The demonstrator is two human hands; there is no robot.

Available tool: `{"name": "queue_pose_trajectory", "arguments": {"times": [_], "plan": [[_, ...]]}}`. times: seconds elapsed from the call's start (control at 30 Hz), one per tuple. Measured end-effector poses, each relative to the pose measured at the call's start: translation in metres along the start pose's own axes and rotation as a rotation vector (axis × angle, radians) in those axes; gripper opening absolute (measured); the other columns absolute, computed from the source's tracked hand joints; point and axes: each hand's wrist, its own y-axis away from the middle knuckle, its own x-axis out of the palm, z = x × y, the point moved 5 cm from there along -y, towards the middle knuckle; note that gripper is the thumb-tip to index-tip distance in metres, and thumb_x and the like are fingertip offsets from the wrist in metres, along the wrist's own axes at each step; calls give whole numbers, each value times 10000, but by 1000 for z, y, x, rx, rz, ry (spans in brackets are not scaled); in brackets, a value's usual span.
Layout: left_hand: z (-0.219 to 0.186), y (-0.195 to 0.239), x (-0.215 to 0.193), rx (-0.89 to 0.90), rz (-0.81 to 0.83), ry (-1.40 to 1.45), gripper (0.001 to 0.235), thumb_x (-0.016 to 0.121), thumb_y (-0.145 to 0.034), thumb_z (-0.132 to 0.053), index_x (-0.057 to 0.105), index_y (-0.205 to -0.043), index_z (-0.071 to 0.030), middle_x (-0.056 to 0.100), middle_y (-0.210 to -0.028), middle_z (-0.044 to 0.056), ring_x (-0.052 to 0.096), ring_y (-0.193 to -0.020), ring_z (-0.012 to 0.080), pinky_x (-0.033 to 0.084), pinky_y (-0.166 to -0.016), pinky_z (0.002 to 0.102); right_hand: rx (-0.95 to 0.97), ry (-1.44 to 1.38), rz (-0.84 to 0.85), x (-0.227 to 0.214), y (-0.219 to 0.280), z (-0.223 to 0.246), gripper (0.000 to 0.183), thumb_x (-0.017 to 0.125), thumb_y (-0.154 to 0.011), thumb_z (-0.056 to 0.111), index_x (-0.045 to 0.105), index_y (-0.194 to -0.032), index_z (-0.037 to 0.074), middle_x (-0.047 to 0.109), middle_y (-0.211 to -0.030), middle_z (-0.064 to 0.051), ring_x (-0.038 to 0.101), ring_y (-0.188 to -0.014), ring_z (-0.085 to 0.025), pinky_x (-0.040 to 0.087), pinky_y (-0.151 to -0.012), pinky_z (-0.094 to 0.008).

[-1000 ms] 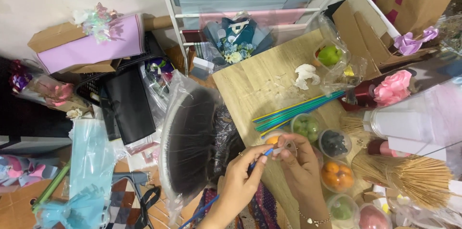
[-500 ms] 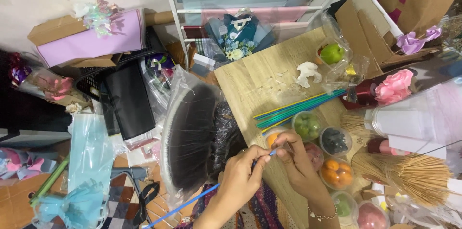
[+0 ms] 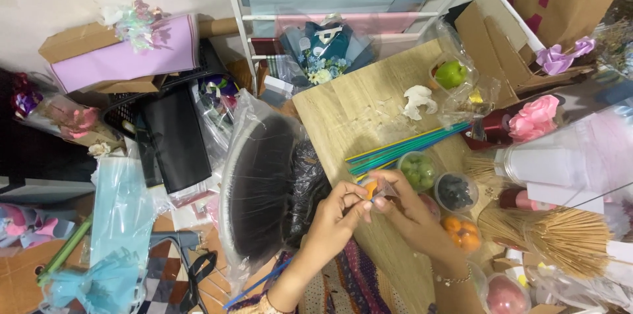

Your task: Inserting long plastic sticks into small fruits to prepare them for a decorative bouquet or arrangement.

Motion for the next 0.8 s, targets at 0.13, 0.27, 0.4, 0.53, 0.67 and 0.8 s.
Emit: {"name": "queue_pose_trajectory", "arguments": {"times": [0.13,0.27,0.4,0.53,0.67,0.8], "plan": [[16,-4,-5,-1,-22,291,129,605,-1003,-170,563,-975,-51,770,-826,153,456,-420,92,402,-437,208,236,-433,-237,-5,2,-35,633,731,-814,204,551,-1414,116,658,-1127,-124,681,-951,-231,558,-902,-367],[24,0,-2,-69,40,257,153,596,-1016,-209,600,-953,-70,771,-835,101,489,-432,84,386,-414,207,215,-483,-230,11,2,-63,309,770,-825,223,780,-1034,-5,753,-1075,-111,681,-1064,-236,516,-973,-390],[43,10,2,-168,167,226,215,581,-1027,-263,677,-1073,-75,548,-761,18,408,-558,60,405,-571,208,36,-757,-236,8,-2,-69,166,751,-883,122,764,-1022,31,729,-992,-104,656,-949,-243,514,-864,-398],[42,11,4,-142,138,245,302,542,-1045,-294,716,-972,-58,277,-598,-54,269,-520,61,249,-530,235,2,-711,-292,14,-9,-64,193,768,-877,193,751,-967,23,715,-907,-87,641,-898,-227,490,-876,-392],[42,11,3,-145,111,222,313,543,-1041,-318,718,-950,-75,287,-604,-54,269,-525,61,237,-533,245,24,-714,-335,22,-6,-65,206,735,-905,201,728,-975,8,680,-911,-122,633,-876,-236,496,-821,-373],[50,9,3,-130,117,278,311,555,-1037,-321,700,-934,-66,344,-614,-51,253,-510,53,204,-503,239,31,-643,-321,28,-9,-62,240,661,-965,227,711,-863,16,673,-899,-73,606,-1006,-217,458,-885,-353]]}}
